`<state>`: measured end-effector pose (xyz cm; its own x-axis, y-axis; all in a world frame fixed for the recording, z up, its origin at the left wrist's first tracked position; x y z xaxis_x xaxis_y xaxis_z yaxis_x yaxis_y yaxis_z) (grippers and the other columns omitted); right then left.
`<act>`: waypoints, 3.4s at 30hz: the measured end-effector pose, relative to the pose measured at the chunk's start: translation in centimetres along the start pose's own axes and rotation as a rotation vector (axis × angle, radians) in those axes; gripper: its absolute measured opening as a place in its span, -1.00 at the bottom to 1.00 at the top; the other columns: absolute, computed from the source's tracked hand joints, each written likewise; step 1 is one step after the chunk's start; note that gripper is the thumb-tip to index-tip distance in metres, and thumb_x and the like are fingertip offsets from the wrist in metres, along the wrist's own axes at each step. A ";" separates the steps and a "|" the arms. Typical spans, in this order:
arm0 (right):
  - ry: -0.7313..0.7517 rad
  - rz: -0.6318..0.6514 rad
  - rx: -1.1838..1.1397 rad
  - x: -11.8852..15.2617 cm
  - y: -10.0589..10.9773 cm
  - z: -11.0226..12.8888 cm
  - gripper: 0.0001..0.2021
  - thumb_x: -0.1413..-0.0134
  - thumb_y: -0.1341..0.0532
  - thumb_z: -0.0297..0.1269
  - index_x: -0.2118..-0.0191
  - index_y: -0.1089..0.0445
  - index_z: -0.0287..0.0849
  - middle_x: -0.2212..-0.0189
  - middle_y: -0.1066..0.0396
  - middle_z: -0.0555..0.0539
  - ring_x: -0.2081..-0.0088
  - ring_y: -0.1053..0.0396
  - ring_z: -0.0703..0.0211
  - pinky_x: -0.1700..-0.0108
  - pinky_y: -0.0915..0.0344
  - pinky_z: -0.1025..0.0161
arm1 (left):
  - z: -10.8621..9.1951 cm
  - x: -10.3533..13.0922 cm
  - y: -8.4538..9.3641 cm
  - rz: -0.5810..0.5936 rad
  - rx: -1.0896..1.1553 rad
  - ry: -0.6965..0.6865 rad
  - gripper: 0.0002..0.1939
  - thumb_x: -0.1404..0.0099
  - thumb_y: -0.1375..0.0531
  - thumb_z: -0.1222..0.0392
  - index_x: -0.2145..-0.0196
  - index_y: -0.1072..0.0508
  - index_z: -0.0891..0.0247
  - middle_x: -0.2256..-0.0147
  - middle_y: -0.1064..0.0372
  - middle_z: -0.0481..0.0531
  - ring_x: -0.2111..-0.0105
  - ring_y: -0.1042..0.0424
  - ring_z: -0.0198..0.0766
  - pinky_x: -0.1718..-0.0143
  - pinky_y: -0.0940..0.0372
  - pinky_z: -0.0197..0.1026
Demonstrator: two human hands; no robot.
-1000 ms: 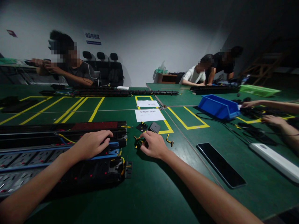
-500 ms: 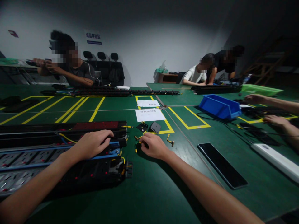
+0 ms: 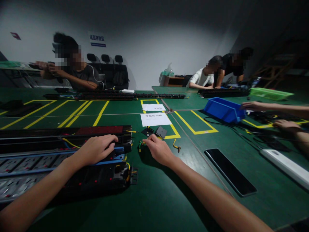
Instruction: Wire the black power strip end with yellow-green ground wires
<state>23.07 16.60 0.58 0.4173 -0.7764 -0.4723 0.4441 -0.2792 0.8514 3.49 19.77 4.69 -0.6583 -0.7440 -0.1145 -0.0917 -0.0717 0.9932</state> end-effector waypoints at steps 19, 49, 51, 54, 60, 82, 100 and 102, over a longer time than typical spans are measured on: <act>-0.024 -0.022 -0.045 -0.1 0.4 -0.2 -0.76 -0.37 -0.03 -0.45 0.04 -0.41 -0.12 0.13 -0.43 -0.16 0.12 -0.42 0.10 0.14 -0.34 0.21 | -0.1 0.0 0.2 -0.016 0.022 -0.003 -0.72 -0.42 0.04 0.16 0.06 -0.41 0.16 0.11 -0.51 0.08 0.17 -0.53 -0.06 0.21 -0.35 -0.07; -0.001 0.000 -0.036 -0.1 0.0 -0.2 -0.76 -0.40 -0.02 -0.39 0.05 -0.43 -0.13 0.20 -0.46 -0.15 0.16 -0.41 0.07 0.15 -0.34 0.19 | -0.1 0.0 0.2 -0.013 0.012 -0.001 -0.74 -0.43 0.04 0.16 0.06 -0.40 0.15 0.11 -0.51 0.06 0.15 -0.53 -0.06 0.20 -0.36 -0.07; -0.002 -0.002 -0.037 -0.1 0.0 -0.1 -0.76 -0.39 -0.02 -0.40 0.05 -0.43 -0.14 0.21 -0.46 -0.15 0.17 -0.41 0.07 0.16 -0.34 0.19 | -0.1 0.0 0.1 -0.015 0.021 -0.001 -0.75 -0.43 0.03 0.16 0.07 -0.40 0.14 0.11 -0.51 0.06 0.14 -0.53 -0.05 0.19 -0.36 -0.05; -0.005 -0.003 -0.037 -0.2 0.0 -0.2 -0.77 -0.38 -0.03 -0.41 0.07 -0.44 -0.15 0.22 -0.46 -0.15 0.18 -0.41 0.06 0.18 -0.34 0.18 | 0.0 0.1 0.1 -0.025 0.035 -0.008 -0.74 -0.42 0.02 0.17 0.07 -0.41 0.15 0.12 -0.52 0.07 0.14 -0.53 -0.05 0.17 -0.36 -0.04; -0.005 -0.011 -0.014 -0.2 0.0 -0.2 -0.77 -0.36 -0.05 -0.43 0.08 -0.44 -0.12 0.21 -0.48 -0.14 0.19 -0.42 0.06 0.19 -0.33 0.18 | 0.0 0.1 0.2 -0.041 0.050 -0.018 -0.74 -0.41 0.01 0.18 0.06 -0.41 0.16 0.12 -0.52 0.08 0.15 -0.53 -0.06 0.16 -0.37 -0.04; -0.001 -0.023 -0.031 -0.1 0.0 -0.3 -0.79 -0.37 -0.06 -0.41 0.08 -0.44 -0.13 0.22 -0.48 -0.14 0.18 -0.41 0.06 0.17 -0.34 0.19 | 0.1 0.1 0.0 -0.009 0.024 -0.007 -0.75 -0.43 0.04 0.17 0.05 -0.38 0.15 0.10 -0.51 0.05 0.12 -0.53 -0.02 0.16 -0.36 0.00; 0.013 -0.030 -0.016 -0.2 0.0 -0.2 -0.76 -0.38 -0.04 -0.39 0.08 -0.46 -0.15 0.23 -0.49 -0.15 0.19 -0.42 0.05 0.18 -0.35 0.17 | 0.0 0.1 0.1 -0.011 0.013 -0.004 -0.76 -0.43 0.03 0.17 0.06 -0.39 0.15 0.12 -0.51 0.04 0.15 -0.53 -0.03 0.17 -0.37 0.00; 0.013 -0.034 -0.010 -0.2 0.0 -0.3 -0.76 -0.37 -0.05 -0.39 0.08 -0.46 -0.14 0.23 -0.49 -0.15 0.19 -0.43 0.05 0.18 -0.35 0.17 | -0.2 0.1 0.2 -0.005 0.010 -0.010 -0.75 -0.43 0.03 0.17 0.06 -0.39 0.15 0.12 -0.51 0.04 0.15 -0.53 -0.02 0.16 -0.37 0.00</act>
<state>23.24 16.88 0.62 0.4118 -0.7593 -0.5039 0.4664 -0.2995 0.8323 3.55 19.56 4.88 -0.6656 -0.7367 -0.1198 -0.1023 -0.0689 0.9924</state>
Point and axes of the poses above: each hand's wrist, its own x-axis away from the middle knuckle, its own y-axis out of the back of the hand, z = x × y, the point moved 10 cm from there along -x, towards the middle knuckle
